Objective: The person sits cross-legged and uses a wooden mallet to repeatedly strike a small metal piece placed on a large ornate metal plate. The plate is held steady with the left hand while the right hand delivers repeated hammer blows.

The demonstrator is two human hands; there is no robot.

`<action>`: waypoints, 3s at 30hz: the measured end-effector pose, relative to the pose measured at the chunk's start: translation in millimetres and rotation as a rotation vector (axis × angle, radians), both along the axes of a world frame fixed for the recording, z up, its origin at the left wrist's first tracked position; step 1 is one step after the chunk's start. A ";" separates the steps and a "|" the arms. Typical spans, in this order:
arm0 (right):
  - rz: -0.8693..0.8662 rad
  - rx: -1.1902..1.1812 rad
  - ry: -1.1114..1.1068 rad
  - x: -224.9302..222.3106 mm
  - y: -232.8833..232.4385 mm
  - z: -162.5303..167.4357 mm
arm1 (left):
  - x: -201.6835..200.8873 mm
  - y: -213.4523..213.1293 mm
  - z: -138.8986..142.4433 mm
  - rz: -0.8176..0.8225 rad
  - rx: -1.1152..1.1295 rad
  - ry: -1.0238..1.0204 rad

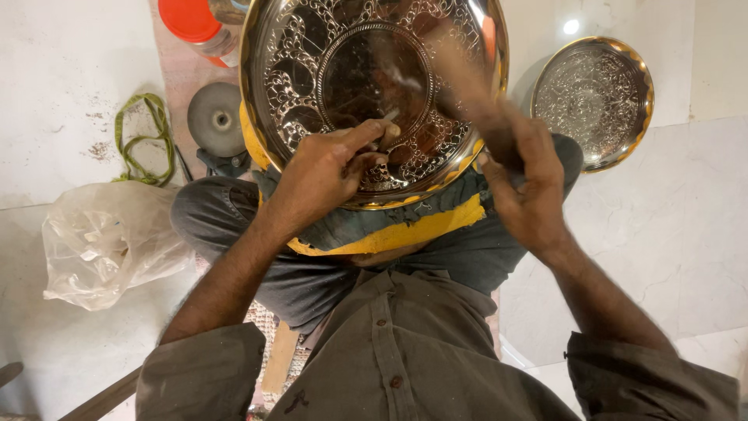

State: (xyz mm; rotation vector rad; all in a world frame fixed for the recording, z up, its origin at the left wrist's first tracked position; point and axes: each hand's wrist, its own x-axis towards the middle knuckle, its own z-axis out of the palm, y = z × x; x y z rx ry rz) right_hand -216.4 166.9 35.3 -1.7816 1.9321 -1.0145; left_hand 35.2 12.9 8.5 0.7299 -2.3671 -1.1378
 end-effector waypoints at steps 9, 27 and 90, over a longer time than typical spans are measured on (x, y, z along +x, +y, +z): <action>-0.021 0.021 -0.123 4.8 0.3 3.5 | -1.3 -5.1 7.7 -0.054 -0.041 0.096; -0.046 0.022 0.249 11.6 11.7 0.4 | -4.2 -17.1 7.4 -0.136 -0.102 -0.005; -0.177 -0.006 0.082 12.8 30.0 -13.4 | -4.8 -34.6 6.8 -0.299 -0.119 -0.078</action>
